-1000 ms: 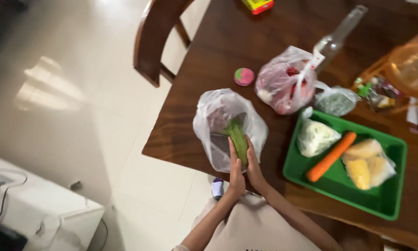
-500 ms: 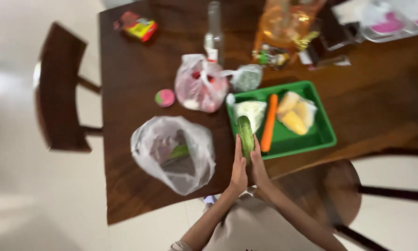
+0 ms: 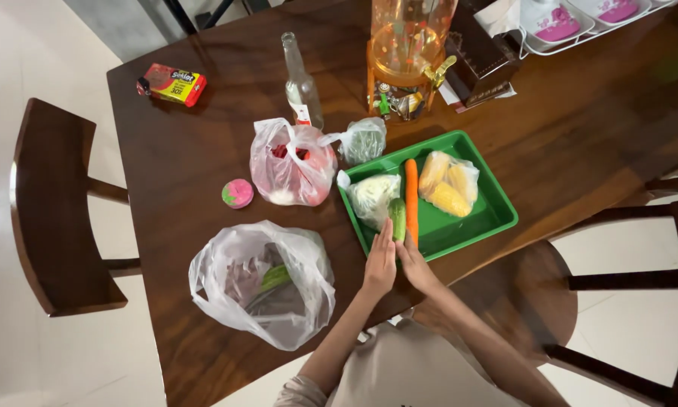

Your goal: Organizing vegetables and items from plastic bags into a tray.

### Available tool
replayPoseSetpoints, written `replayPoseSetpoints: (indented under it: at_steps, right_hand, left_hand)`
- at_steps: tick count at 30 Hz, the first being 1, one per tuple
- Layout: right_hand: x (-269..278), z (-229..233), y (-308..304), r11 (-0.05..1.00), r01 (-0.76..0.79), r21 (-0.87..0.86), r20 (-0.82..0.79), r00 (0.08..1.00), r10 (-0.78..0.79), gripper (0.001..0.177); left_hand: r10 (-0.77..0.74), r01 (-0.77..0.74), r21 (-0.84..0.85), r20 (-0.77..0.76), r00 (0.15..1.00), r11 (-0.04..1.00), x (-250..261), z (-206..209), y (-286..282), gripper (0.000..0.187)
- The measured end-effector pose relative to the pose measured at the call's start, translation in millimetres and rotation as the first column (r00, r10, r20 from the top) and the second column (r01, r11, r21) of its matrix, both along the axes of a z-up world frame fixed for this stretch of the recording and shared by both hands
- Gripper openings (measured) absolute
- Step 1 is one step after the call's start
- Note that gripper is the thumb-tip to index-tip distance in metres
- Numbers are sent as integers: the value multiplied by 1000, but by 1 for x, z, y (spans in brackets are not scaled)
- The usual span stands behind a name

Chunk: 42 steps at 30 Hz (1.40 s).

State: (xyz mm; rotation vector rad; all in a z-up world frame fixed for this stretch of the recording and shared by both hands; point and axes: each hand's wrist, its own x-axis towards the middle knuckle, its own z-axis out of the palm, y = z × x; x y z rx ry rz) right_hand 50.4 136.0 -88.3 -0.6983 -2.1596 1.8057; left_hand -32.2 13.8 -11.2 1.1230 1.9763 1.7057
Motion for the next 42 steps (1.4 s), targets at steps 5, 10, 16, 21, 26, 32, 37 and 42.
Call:
replayPoseSetpoints:
  at_steps: [5,10,16,21,26,32,37,42]
  right_hand:
    - [-10,-9,17,993,-71,96,224,973,48,83]
    - [-9,-15,10,986,-87,140,248,968,50,86]
    - [-6,-21,11,983,-93,158,230,972,55,82]
    - [-4,-17,12,986,-62,153,163,986,36,78]
    - [12,12,12,989,45,-144,-97,994,-59,73]
    - [27,88,2,974,-44,-224,-250,968,-14,77]
    - [-4,123,-20,955,-243,-172,-321,930,179,74]
    - [-48,137,-67,862,-449,-237,-405,852,332,62]
  left_hand:
    - [-11,-7,-290,-61,998,957,-8,-27,3,57]
    - [11,-63,-281,-185,983,958,-6,-41,7,58]
    - [-24,-34,-371,-151,988,928,-5,-48,8,57]
    - [-36,-31,-363,-175,984,931,-7,-56,8,58]
    - [-5,7,-17,93,996,1000,-18,-36,-9,62]
    - [94,-184,371,248,964,910,-30,41,-87,68]
    - [314,-408,333,301,901,850,-30,65,-151,73]
    - [530,-592,325,264,806,738,-16,77,-198,72]
